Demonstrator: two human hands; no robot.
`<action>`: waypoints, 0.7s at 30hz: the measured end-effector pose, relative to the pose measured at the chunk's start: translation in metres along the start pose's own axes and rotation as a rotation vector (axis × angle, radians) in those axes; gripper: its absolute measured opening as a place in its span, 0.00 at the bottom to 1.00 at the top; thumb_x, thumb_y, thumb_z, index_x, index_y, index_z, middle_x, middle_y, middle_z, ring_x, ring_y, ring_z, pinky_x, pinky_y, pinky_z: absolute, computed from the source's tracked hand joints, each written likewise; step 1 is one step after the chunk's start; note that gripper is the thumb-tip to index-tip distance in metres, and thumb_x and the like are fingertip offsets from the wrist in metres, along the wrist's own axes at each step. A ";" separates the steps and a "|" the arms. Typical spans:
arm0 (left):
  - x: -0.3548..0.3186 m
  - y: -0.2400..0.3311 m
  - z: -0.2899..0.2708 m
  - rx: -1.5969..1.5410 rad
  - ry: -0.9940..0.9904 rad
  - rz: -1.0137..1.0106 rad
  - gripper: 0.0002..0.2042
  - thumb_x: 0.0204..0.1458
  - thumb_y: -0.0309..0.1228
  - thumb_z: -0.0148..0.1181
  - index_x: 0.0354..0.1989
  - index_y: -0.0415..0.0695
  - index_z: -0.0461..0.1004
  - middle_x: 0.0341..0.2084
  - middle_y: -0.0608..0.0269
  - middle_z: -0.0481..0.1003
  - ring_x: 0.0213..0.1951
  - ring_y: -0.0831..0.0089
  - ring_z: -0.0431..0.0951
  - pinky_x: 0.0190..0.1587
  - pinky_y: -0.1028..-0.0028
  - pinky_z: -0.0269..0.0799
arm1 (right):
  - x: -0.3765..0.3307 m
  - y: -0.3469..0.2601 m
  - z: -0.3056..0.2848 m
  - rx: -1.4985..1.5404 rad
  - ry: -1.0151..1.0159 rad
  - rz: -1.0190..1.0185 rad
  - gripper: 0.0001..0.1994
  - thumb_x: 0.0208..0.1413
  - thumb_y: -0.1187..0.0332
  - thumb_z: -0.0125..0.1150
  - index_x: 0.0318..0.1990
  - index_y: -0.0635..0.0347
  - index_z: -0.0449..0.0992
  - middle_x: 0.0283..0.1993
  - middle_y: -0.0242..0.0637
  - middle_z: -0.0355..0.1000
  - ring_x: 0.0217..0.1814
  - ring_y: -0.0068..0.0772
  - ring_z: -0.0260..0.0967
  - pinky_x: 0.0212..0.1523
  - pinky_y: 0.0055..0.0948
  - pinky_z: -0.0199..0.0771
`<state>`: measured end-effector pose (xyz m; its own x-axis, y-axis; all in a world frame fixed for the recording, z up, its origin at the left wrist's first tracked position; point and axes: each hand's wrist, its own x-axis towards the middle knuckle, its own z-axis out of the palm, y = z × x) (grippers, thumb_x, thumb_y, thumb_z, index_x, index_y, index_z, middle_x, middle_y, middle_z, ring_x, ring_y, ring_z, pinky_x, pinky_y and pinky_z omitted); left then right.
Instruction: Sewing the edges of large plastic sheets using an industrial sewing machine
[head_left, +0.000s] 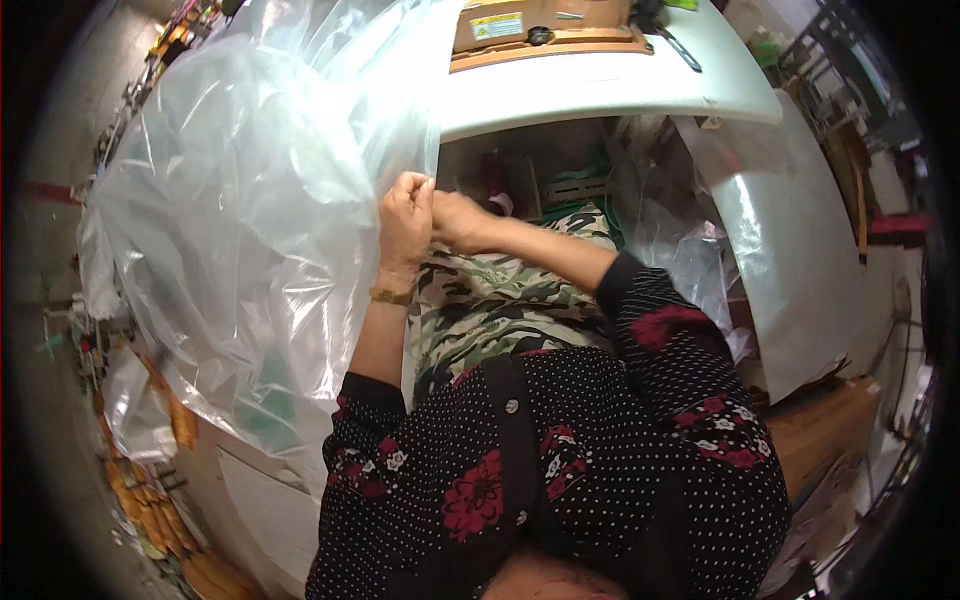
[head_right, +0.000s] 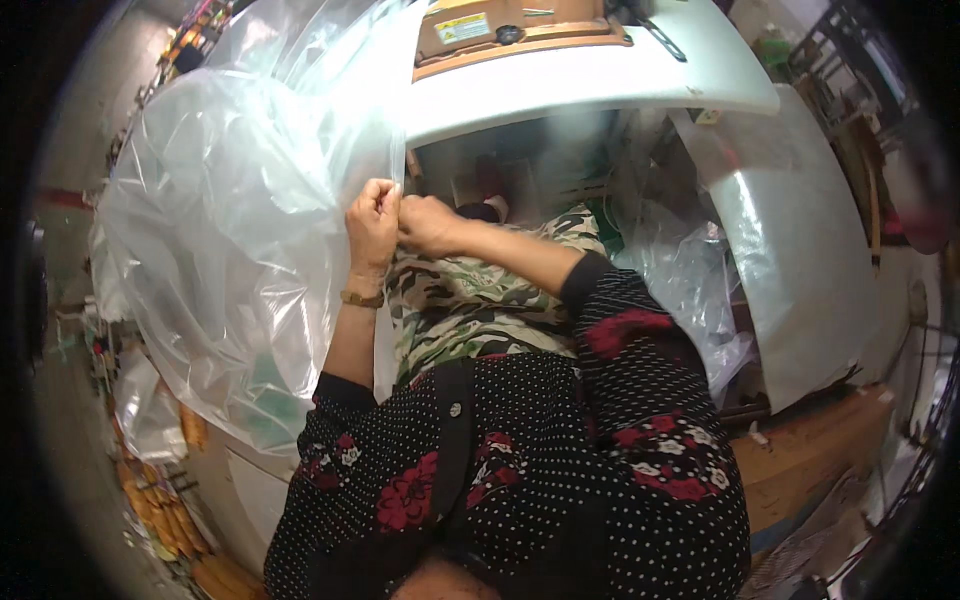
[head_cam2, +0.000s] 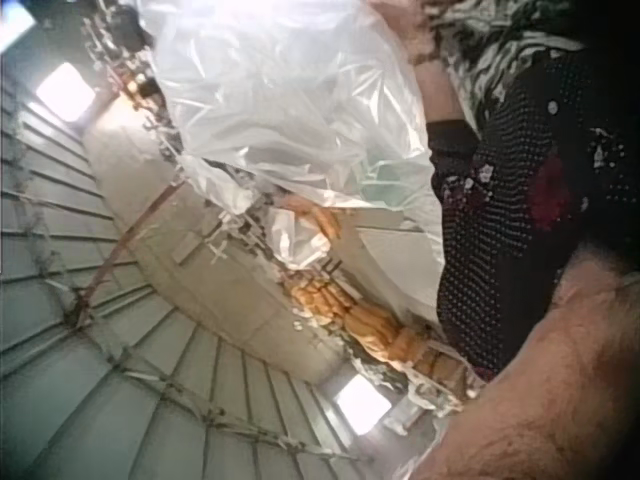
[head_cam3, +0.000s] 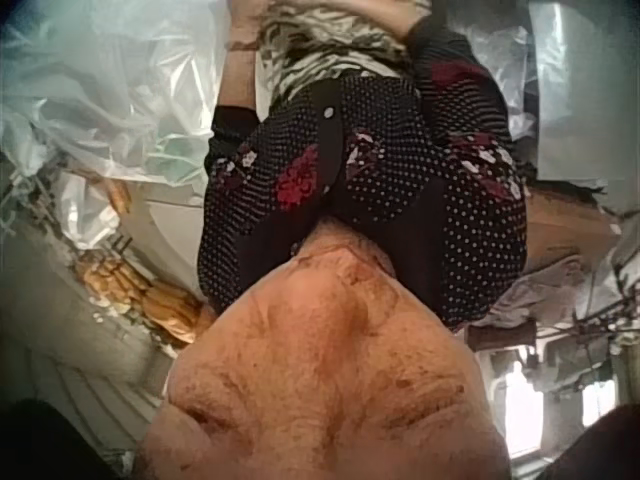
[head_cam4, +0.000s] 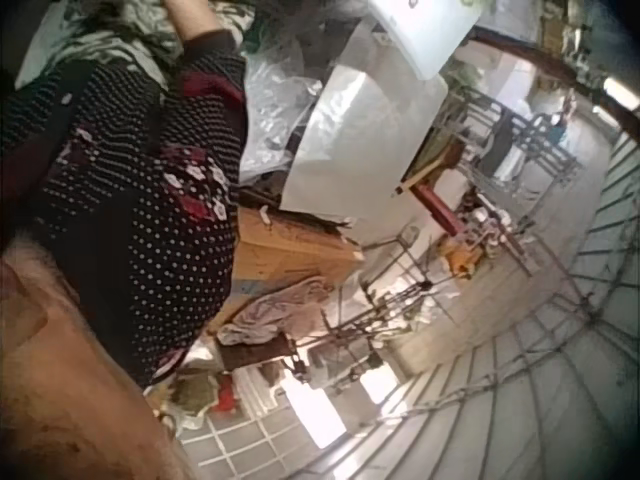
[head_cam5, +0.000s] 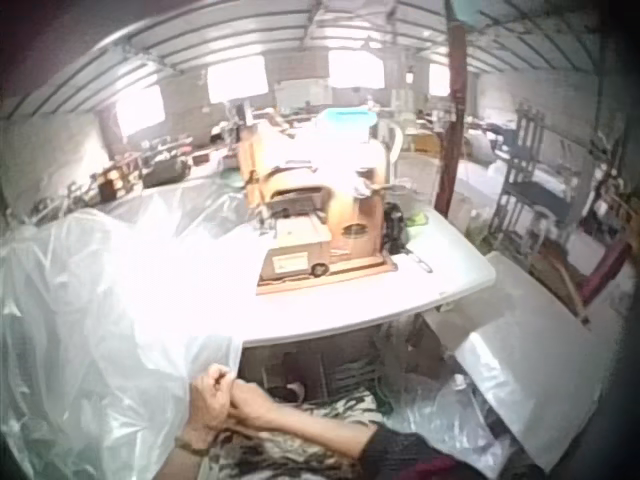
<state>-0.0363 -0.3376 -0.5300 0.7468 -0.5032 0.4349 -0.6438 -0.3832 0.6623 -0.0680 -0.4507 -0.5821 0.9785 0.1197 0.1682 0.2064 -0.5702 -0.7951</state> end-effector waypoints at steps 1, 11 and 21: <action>0.000 -0.007 0.004 0.008 0.013 -0.047 0.05 0.57 0.28 0.58 0.33 0.39 0.72 0.23 0.57 0.75 0.27 0.64 0.76 0.32 0.68 0.70 | -0.010 0.007 -0.024 -0.140 -0.141 -0.054 0.14 0.54 0.59 0.57 0.36 0.62 0.75 0.34 0.54 0.75 0.40 0.56 0.74 0.39 0.49 0.73; -0.001 -0.016 0.009 -0.962 -0.183 -0.637 0.04 0.56 0.27 0.63 0.34 0.40 0.77 0.22 0.77 0.72 0.20 0.91 0.63 0.20 0.87 0.55 | 0.012 -0.013 -0.142 -0.824 0.053 -0.806 0.09 0.54 0.65 0.56 0.42 0.52 0.74 0.48 0.30 0.68 0.61 0.29 0.62 0.71 0.43 0.52; -0.001 -0.025 0.002 -1.042 -0.351 -0.663 0.07 0.57 0.33 0.64 0.34 0.42 0.76 0.20 0.77 0.71 0.17 0.91 0.60 0.19 0.88 0.53 | 0.023 0.000 -0.137 -0.814 -0.163 -0.863 0.09 0.51 0.66 0.56 0.41 0.49 0.75 0.44 0.28 0.67 0.55 0.28 0.65 0.71 0.47 0.51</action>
<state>-0.0212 -0.3293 -0.5476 0.6870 -0.6867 -0.2378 0.3849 0.0663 0.9206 -0.0459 -0.5593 -0.4982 0.5179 0.7837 0.3429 0.7914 -0.5911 0.1556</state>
